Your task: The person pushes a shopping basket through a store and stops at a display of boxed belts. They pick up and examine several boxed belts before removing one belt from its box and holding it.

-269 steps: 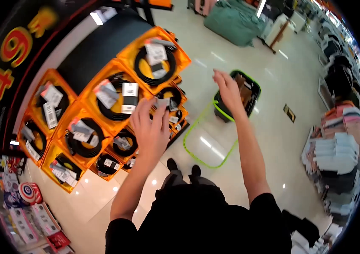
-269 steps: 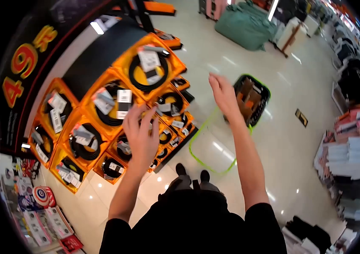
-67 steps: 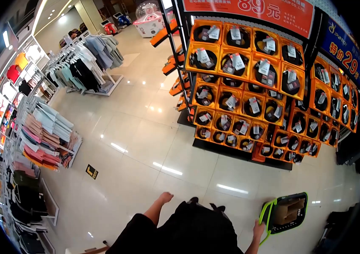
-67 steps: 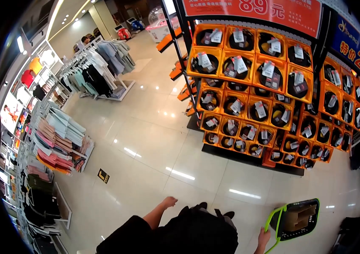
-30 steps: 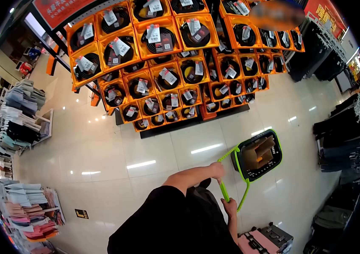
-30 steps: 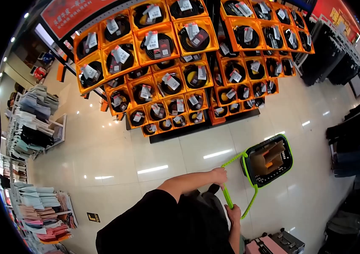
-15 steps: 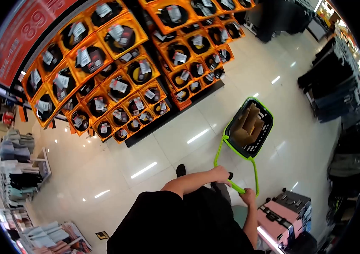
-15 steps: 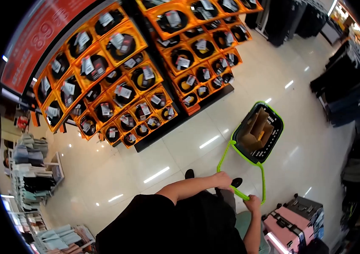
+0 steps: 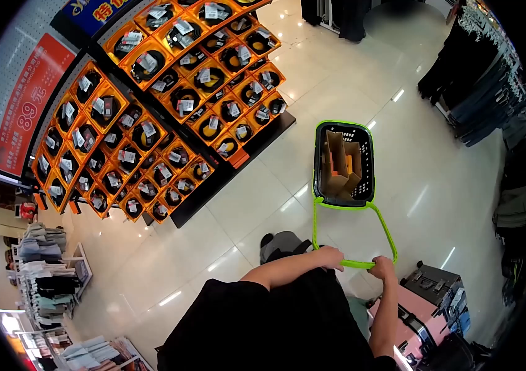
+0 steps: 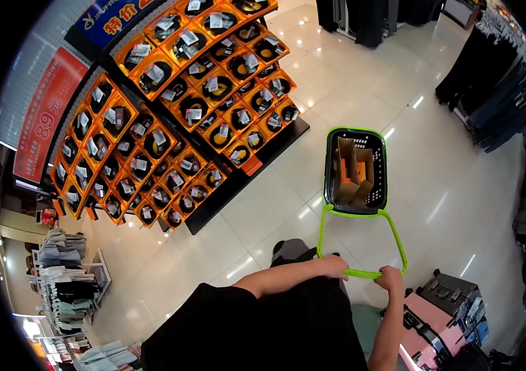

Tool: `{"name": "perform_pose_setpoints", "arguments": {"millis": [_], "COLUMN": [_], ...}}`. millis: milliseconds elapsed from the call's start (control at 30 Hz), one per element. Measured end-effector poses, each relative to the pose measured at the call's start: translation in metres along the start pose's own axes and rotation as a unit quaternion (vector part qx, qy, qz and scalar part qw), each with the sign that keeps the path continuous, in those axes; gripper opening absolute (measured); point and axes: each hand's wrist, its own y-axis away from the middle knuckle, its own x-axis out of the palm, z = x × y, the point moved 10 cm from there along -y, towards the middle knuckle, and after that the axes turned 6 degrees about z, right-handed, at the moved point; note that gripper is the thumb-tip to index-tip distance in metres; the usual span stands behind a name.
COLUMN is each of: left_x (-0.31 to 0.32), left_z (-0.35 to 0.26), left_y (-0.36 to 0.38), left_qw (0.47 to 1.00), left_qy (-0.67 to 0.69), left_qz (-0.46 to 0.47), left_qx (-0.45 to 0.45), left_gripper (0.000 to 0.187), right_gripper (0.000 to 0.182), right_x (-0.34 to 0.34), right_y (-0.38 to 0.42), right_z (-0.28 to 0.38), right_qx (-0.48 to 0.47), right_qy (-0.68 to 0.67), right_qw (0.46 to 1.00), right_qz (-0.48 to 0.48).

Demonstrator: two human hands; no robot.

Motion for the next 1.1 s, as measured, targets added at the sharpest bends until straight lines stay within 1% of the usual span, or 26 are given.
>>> {"name": "perform_pose_setpoints", "arguments": {"millis": [100,200,300,333,367,400,433,467,567,600,667,700,733,833,867,900,967,1067,1100], "left_x": [-0.029,-0.061,-0.101,-0.113,-0.127,-0.148,-0.162,-0.181,-0.231,-0.244,-0.265,-0.283,-0.302,-0.337,-0.34,-0.355,-0.372,-0.4,-0.416], "left_z": [0.0,0.019,0.032,0.036,0.042,0.037,0.033,0.031,0.04,0.044,0.056,0.062,0.065,0.083,0.095,0.099,0.106,0.121,0.123], "left_y": [-0.015,-0.029,-0.045,-0.057,-0.069,-0.08,-0.093,-0.108,-0.146,-0.149,-0.155,-0.158,-0.163,-0.168,-0.18,-0.178,-0.186,-0.217,-0.219], "left_qw": [1.0,0.998,0.997,0.996,0.996,0.995,0.994,0.993,0.992,0.992,0.99,0.989,0.989,0.985,0.987,0.987,0.983,0.977,0.978], "left_qy": [-0.007,-0.024,-0.013,-0.008,-0.002,0.004,0.027,0.049,0.086,0.093,0.11,0.114,0.119,0.146,0.14,0.131,0.144,0.158,0.156], "left_qz": [-0.011,-0.022,-0.032,-0.033,-0.034,-0.011,-0.021,-0.034,-0.057,-0.062,-0.061,-0.06,-0.06,0.01,-0.012,-0.049,-0.05,-0.085,-0.072], "left_qx": [-0.019,-0.052,-0.075,-0.08,-0.084,-0.104,-0.101,-0.097,-0.073,-0.064,-0.064,-0.068,-0.07,-0.09,-0.082,-0.085,-0.099,-0.113,-0.122], "left_gripper": [0.046,0.047,0.05,0.05,0.051,0.053,0.053,0.053,0.053,0.054,0.055,0.055,0.056,0.057,0.058,0.057,0.058,0.066,0.069], "right_gripper": [0.03,0.027,0.024,0.016,0.015,0.015,0.014,0.011,0.012,0.018,0.018,0.018,0.017,0.01,0.009,0.008,0.008,0.009,0.008], "right_x": [-0.018,-0.038,-0.063,-0.076,-0.101,-0.126,-0.153,-0.182,-0.229,-0.236,-0.263,-0.275,-0.291,-0.322,-0.329,-0.338,-0.351,-0.373,-0.384], "right_y": [-0.023,-0.056,-0.098,-0.109,-0.119,-0.129,-0.132,-0.136,-0.177,-0.194,-0.22,-0.234,-0.244,-0.27,-0.282,-0.293,-0.315,-0.352,-0.363], "right_z": [-0.013,-0.014,-0.018,-0.023,-0.032,-0.042,-0.045,-0.052,-0.068,-0.064,-0.059,-0.057,-0.054,-0.043,-0.038,-0.034,-0.037,-0.052,-0.053], "right_qx": [-0.002,-0.031,-0.045,-0.04,-0.028,-0.016,-0.002,0.02,0.036,0.046,0.027,0.021,0.006,-0.019,-0.023,-0.027,-0.031,-0.046,-0.049], "right_qy": [-0.012,-0.009,0.03,0.018,0.048,0.076,0.104,0.08,0.081,0.09,0.087,0.082,0.084,0.099,0.102,0.106,0.106,0.088,0.096], "right_qw": [1.0,0.999,0.998,0.998,0.995,0.988,0.977,0.971,0.964,0.981,0.985,0.986,0.982,0.972,0.975,0.976,0.979,0.981,0.981], "right_qz": [0.005,-0.005,-0.015,-0.035,-0.087,-0.136,-0.183,-0.222,-0.249,-0.165,-0.148,-0.145,-0.167,-0.211,-0.197,-0.186,-0.171,-0.164,-0.161]}}
